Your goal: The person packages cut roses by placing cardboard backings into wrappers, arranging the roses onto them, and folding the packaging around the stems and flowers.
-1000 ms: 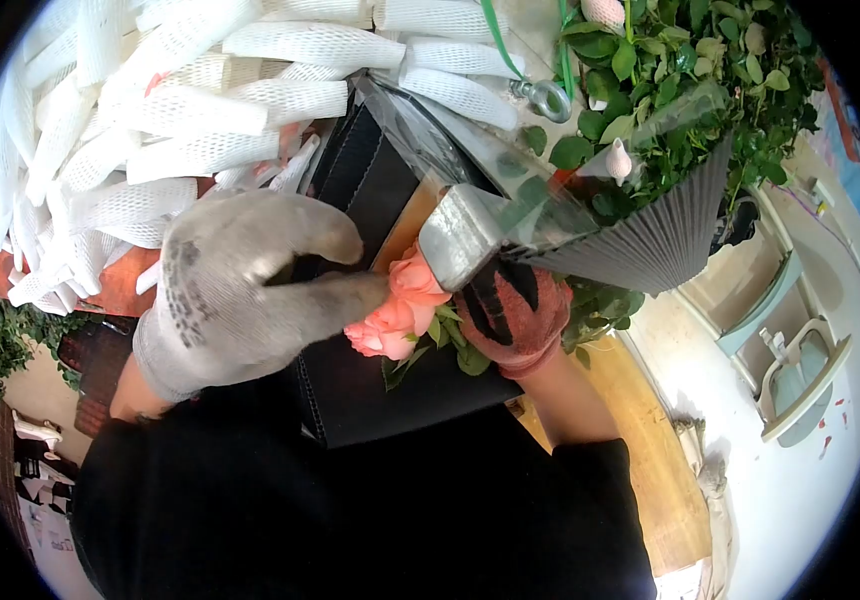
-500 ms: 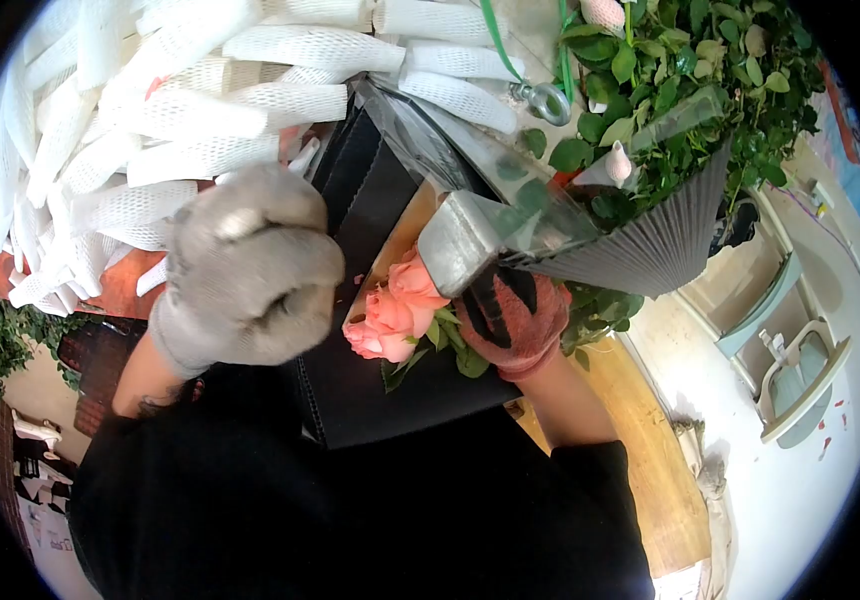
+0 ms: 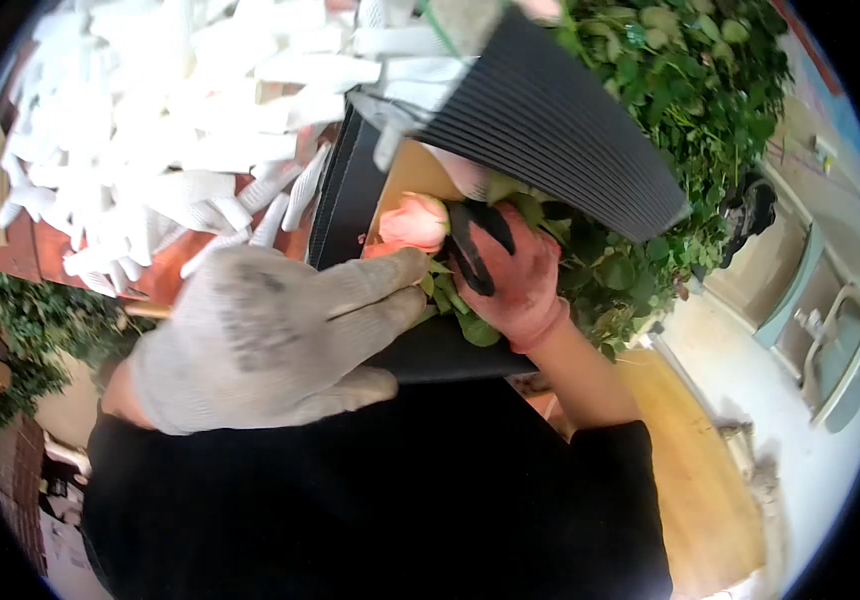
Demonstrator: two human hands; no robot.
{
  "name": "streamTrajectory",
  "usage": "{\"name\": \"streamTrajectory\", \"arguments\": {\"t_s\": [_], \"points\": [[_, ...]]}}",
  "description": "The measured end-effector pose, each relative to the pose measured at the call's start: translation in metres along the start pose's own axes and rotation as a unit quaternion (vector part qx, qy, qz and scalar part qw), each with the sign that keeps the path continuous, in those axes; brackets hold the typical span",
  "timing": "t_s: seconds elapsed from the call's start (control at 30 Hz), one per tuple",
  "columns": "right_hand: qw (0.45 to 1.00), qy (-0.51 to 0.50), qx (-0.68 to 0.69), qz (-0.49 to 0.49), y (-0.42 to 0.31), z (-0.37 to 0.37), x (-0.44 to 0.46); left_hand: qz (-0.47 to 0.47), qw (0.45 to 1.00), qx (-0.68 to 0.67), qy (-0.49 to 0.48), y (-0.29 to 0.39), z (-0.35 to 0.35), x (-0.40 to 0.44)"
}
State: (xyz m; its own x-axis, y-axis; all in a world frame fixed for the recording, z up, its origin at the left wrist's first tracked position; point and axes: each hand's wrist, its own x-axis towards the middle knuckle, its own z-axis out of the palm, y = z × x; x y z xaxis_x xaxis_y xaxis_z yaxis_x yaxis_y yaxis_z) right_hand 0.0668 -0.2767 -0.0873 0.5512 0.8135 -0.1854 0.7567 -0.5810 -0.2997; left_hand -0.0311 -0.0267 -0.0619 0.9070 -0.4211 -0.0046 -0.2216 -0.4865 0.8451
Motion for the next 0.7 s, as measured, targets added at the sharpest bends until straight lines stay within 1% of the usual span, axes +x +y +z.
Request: {"name": "streamTrajectory", "arguments": {"t_s": [0.03, 0.07, 0.17, 0.2, 0.23, 0.27, 0.3, 0.33, 0.37, 0.4, 0.43, 0.47, 0.5, 0.53, 0.57, 0.6, 0.63, 0.7], "points": [[0.999, -0.017, 0.001, 0.035, 0.002, 0.003, -0.005, -0.027, 0.999, 0.025, -0.038, 0.007, 0.01, 0.0], [0.998, 0.032, -0.051, -0.025, 0.003, 0.003, -0.007, -0.038, 0.996, 0.057, -0.053, 0.011, 0.014, 0.001], [0.998, 0.054, -0.038, -0.017, -0.002, -0.002, -0.003, -0.051, 0.989, 0.12, -0.075, 0.02, 0.022, 0.004], [0.996, 0.05, -0.068, -0.023, -0.002, -0.001, -0.004, -0.067, 0.99, 0.084, -0.09, 0.019, 0.021, 0.006], [0.994, 0.045, -0.097, -0.031, -0.002, 0.0, -0.005, -0.069, 0.987, 0.108, -0.094, 0.021, 0.022, 0.006], [0.994, 0.058, -0.09, -0.028, -0.001, 0.002, -0.007, -0.07, 0.984, 0.133, -0.097, 0.023, 0.022, 0.006], [0.995, 0.034, -0.09, -0.04, 0.0, 0.005, -0.007, -0.063, 0.975, 0.183, -0.105, 0.025, 0.022, 0.007], [0.994, 0.011, -0.092, -0.052, 0.002, 0.007, -0.007, -0.06, 0.973, 0.197, -0.109, 0.026, 0.023, 0.008], [0.988, 0.054, -0.112, -0.09, 0.003, 0.004, -0.006, -0.06, 0.979, 0.179, -0.075, 0.027, 0.024, 0.01], [0.988, 0.065, -0.112, -0.086, 0.0, 0.0, -0.003, -0.06, 0.985, 0.157, -0.041, 0.026, 0.025, 0.012], [0.99, 0.018, -0.123, -0.061, -0.004, -0.006, -0.002, -0.04, 0.985, 0.165, -0.023, 0.026, 0.026, 0.018], [0.99, -0.035, -0.132, -0.037, -0.011, -0.017, 0.002, -0.038, 0.984, 0.17, -0.024, 0.028, 0.025, 0.023], [0.99, -0.087, -0.108, -0.018, -0.012, -0.029, 0.009, -0.059, 0.981, 0.174, -0.059, 0.031, 0.025, 0.026], [0.99, -0.086, -0.108, -0.02, -0.007, -0.026, 0.005, -0.065, 0.98, 0.175, -0.062, 0.03, 0.026, 0.026], [0.996, 0.021, -0.085, -0.005, 0.0, -0.022, 0.002, -0.07, 0.98, 0.177, -0.065, 0.03, 0.028, 0.025], [0.99, 0.125, -0.06, 0.006, 0.005, -0.019, 0.003, -0.076, 0.979, 0.179, -0.068, 0.03, 0.029, 0.024], [0.98, 0.153, -0.121, 0.029, 0.004, -0.017, 0.003, -0.076, 0.982, 0.165, -0.055, 0.027, 0.032, 0.023], [0.978, 0.155, -0.138, 0.023, 0.007, -0.008, 0.005, -0.078, 0.985, 0.15, -0.041, 0.026, 0.034, 0.02]]}}
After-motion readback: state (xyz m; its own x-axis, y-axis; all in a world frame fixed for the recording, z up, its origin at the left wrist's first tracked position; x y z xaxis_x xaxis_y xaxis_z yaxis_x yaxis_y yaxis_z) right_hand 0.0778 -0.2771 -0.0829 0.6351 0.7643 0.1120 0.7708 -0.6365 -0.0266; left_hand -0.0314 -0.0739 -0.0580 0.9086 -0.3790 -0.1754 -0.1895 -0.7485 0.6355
